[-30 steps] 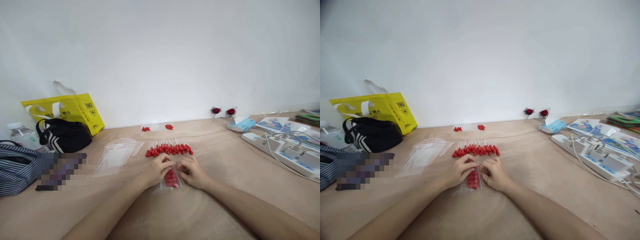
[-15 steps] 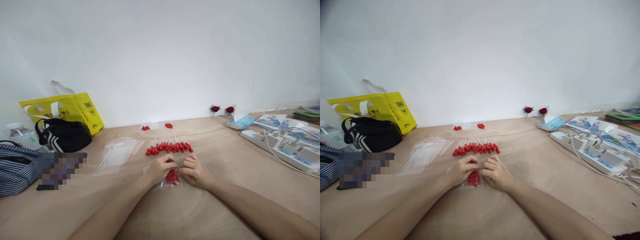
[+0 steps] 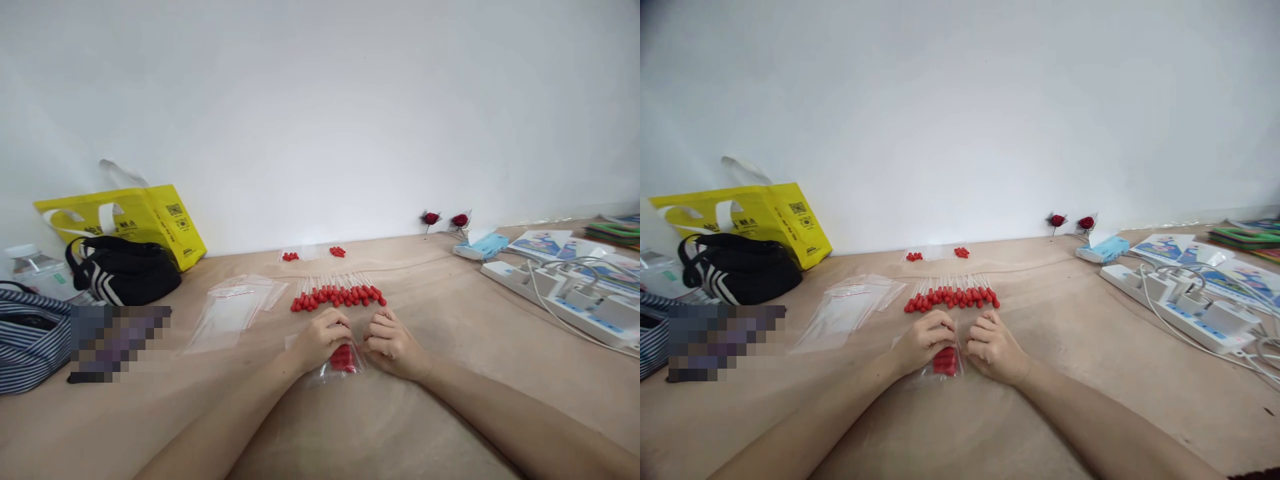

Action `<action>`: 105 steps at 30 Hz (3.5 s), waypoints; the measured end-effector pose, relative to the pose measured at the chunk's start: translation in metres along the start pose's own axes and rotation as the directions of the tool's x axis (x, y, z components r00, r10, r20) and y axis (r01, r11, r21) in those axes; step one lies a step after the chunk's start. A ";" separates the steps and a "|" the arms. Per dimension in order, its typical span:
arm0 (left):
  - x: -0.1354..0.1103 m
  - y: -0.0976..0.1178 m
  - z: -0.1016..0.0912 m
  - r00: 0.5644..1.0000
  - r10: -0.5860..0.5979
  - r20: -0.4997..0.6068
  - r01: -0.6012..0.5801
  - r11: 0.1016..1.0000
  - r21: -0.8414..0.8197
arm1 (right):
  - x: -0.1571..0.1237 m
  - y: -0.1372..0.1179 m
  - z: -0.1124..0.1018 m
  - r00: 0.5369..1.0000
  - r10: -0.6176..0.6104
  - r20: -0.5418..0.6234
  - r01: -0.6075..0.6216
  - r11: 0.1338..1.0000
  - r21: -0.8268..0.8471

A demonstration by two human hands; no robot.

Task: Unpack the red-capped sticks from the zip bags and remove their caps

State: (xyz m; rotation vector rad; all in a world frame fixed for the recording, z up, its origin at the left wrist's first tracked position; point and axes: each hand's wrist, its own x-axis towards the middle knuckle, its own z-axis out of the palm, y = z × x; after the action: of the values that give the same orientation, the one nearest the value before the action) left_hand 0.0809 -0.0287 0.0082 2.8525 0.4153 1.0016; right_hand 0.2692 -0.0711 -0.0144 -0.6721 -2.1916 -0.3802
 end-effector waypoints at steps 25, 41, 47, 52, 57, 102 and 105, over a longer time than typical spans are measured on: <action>0.004 0.002 -0.003 0.981 0.032 0.189 -0.051 0.994 0.097 | 0.002 -0.001 -0.001 0.994 0.062 0.087 -0.060 0.998 -0.019; 0.002 -0.003 -0.004 0.981 0.029 0.193 -0.040 0.998 0.054 | 0.005 0.002 0.002 0.997 -0.045 0.056 0.051 0.992 -0.116; 0.000 -0.005 -0.002 0.981 0.088 0.171 -0.107 0.989 0.105 | 0.008 0.001 0.005 0.997 -0.077 0.010 0.078 0.989 -0.124; 0.003 -0.004 -0.004 0.939 0.190 0.287 -0.269 0.926 0.265 | 0.011 0.002 0.007 0.986 -0.156 0.060 0.163 0.977 -0.136; 0.007 -0.002 -0.007 0.897 0.255 0.361 -0.368 0.882 0.292 | 0.012 0.005 0.006 0.973 -0.177 0.145 0.196 0.972 -0.131; -0.045 0.017 -0.042 0.769 -0.546 0.332 0.570 0.821 0.029 | 0.018 0.000 -0.005 0.825 0.363 0.433 -0.469 0.867 0.167; -0.045 0.015 -0.041 0.778 -0.516 0.358 0.548 0.836 0.012 | 0.014 0.005 -0.006 0.815 0.351 0.461 -0.483 0.850 0.207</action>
State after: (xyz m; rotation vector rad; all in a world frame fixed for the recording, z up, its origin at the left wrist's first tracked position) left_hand 0.0251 -0.0565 0.0157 2.5037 1.0292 0.3848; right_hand 0.2682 -0.0653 0.0004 -1.1029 -2.3189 0.3787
